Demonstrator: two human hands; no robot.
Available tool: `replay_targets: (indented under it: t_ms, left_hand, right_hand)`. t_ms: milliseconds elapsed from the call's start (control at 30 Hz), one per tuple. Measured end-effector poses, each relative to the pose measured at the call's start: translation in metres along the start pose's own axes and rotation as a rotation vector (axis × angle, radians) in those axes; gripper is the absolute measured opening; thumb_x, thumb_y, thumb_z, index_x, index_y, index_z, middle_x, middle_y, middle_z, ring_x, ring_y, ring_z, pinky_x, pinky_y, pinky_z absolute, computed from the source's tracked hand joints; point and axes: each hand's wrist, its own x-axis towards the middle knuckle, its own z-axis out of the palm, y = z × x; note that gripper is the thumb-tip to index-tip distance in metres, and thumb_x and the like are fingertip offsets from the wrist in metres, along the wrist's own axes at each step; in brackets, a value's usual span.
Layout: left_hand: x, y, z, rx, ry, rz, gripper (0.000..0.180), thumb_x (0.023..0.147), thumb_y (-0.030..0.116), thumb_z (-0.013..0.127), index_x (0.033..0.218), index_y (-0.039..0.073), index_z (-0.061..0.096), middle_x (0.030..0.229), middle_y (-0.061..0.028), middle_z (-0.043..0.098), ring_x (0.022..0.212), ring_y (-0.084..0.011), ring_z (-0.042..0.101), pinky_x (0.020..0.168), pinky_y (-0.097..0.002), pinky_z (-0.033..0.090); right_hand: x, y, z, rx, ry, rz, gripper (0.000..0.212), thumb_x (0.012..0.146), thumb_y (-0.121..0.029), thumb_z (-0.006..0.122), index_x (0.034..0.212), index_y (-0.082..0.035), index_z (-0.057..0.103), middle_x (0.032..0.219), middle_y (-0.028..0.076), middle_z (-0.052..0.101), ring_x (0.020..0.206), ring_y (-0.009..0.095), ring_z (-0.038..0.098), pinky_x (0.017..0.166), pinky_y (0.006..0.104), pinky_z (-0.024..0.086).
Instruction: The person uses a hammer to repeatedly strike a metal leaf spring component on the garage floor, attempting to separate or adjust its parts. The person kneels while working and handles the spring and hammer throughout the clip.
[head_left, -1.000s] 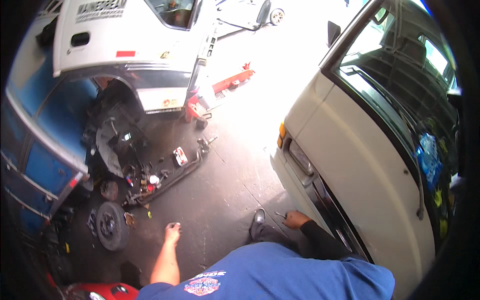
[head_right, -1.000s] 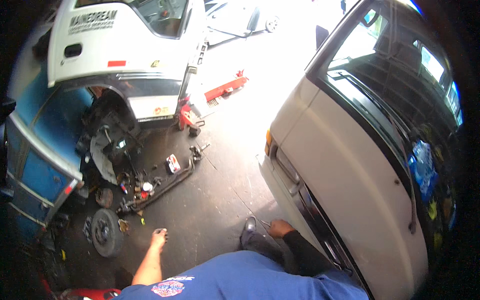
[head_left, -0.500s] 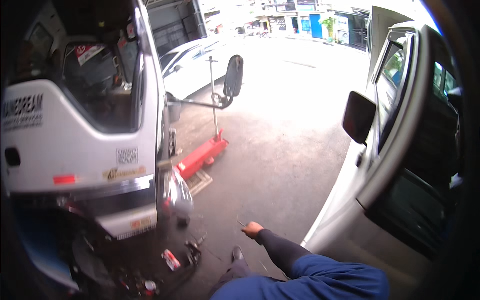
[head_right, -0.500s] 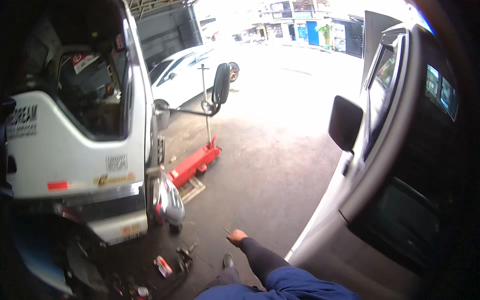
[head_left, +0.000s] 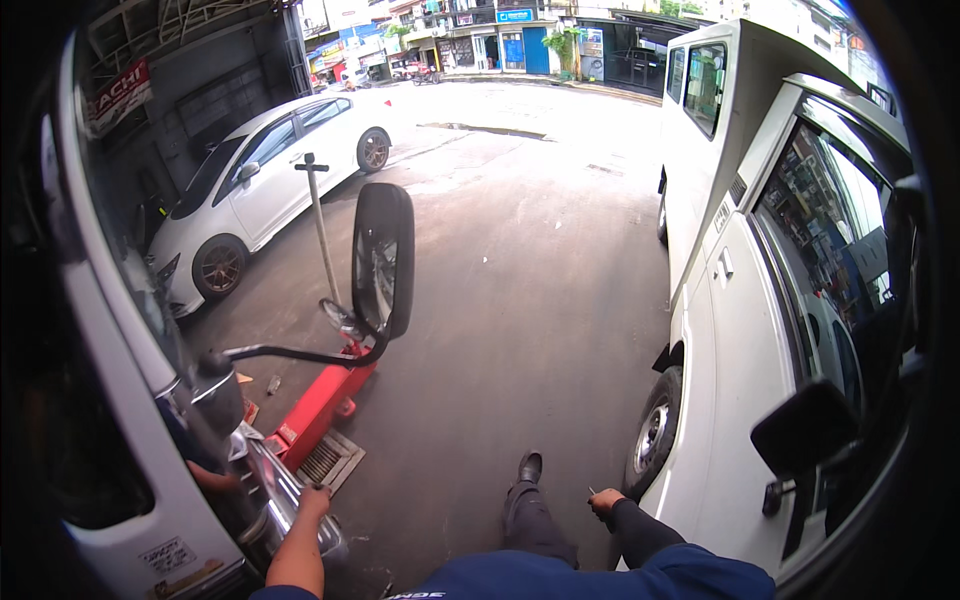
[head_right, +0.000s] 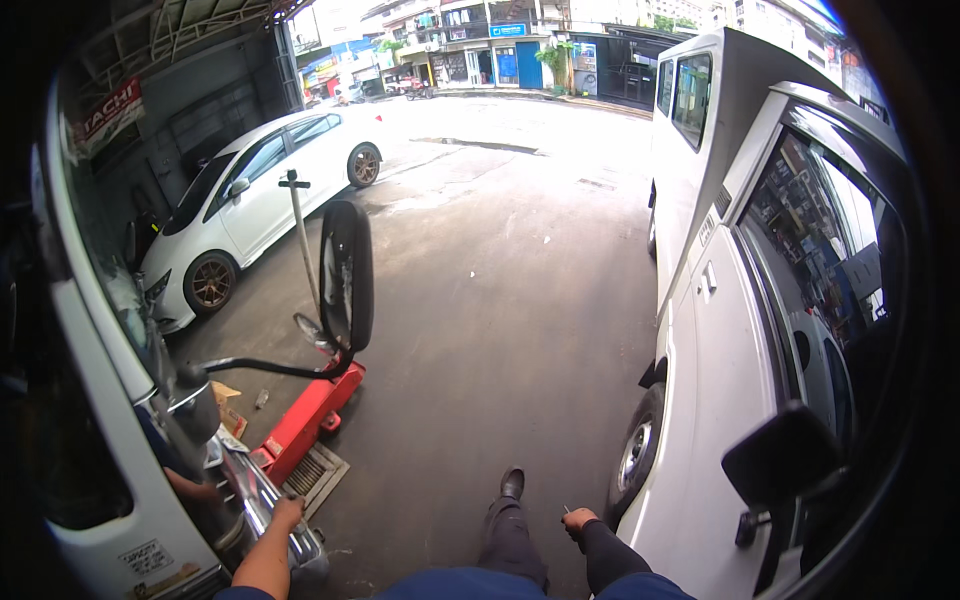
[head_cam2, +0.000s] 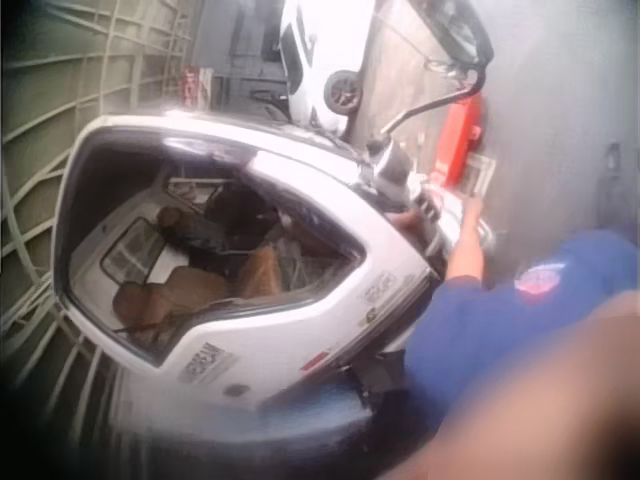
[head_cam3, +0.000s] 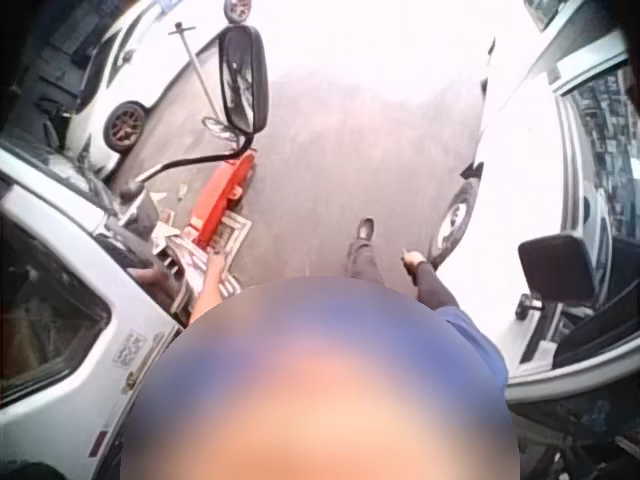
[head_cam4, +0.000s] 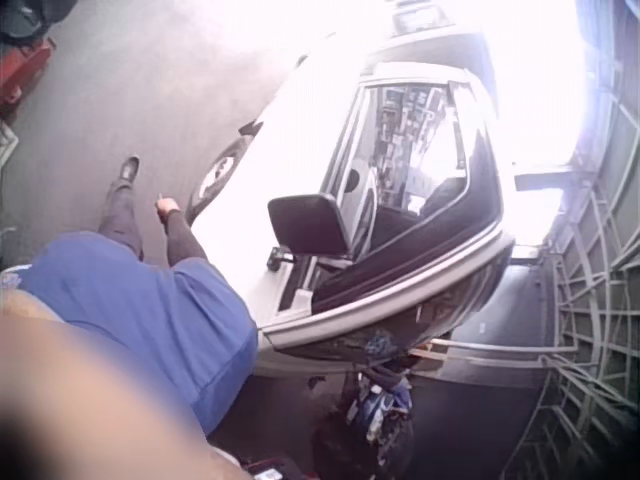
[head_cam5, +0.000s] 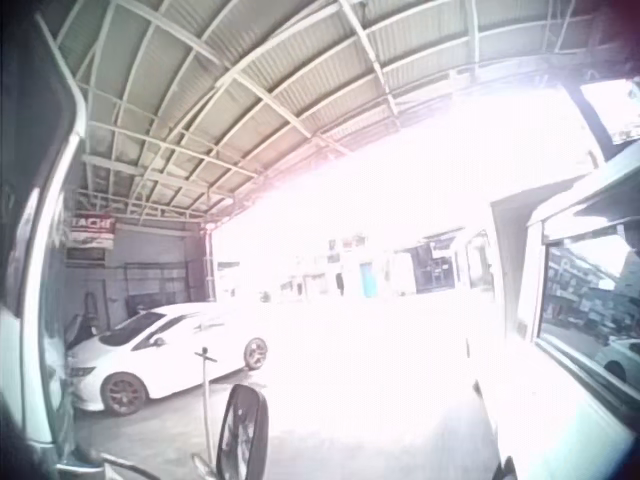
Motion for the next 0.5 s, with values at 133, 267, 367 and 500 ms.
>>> replay_targets:
  t_ms: [133,267,367,500]
  left_hand:
    - [0.099,0.111,0.092,-0.038,0.036,-0.065,0.045,0.089,0.033,0.069,0.115,-0.004,0.07,0.113,-0.0266,0.072,0.113,-0.0411,0.068,0.096,-0.0459,0.053]
    - [0.07,0.16,0.197,0.136,-0.547,-0.379,0.063,0.094,0.049,0.07,0.126,-0.005,0.064,0.121,-0.0221,0.071,0.1,-0.0297,0.071,0.089,-0.0421,0.056]
    - [0.007,0.165,0.251,-0.017,-0.86,-0.366,0.057,0.099,0.044,0.063,0.13,-0.004,0.062,0.119,-0.0183,0.07,0.105,-0.0301,0.069,0.091,-0.0426,0.054]
    - [-0.005,0.192,0.284,0.017,-0.695,-0.523,0.059,0.098,0.046,0.064,0.129,-0.003,0.063,0.12,-0.0204,0.07,0.108,-0.0324,0.068,0.093,-0.0427,0.053]
  right_hand:
    - [0.077,-0.104,-0.144,0.497,0.139,0.014,0.022,0.096,-0.027,0.063,0.089,-0.007,0.067,0.067,0.006,0.061,0.055,0.019,0.058,0.051,0.0407,0.045]
    - [0.133,-0.272,-0.304,0.352,0.268,-0.17,0.038,0.094,-0.036,0.066,0.078,-0.002,0.065,0.061,0.011,0.061,0.053,0.023,0.06,0.053,0.042,0.047]
    - [0.15,-0.399,-0.397,0.184,0.236,-0.387,0.045,0.096,-0.04,0.066,0.082,0.003,0.065,0.063,0.013,0.062,0.057,0.024,0.062,0.058,0.0408,0.05]
    - [0.19,-0.523,-0.506,0.06,0.01,-0.671,0.043,0.099,-0.042,0.065,0.102,0.001,0.067,0.08,0.005,0.066,0.065,0.015,0.059,0.059,0.0333,0.051]
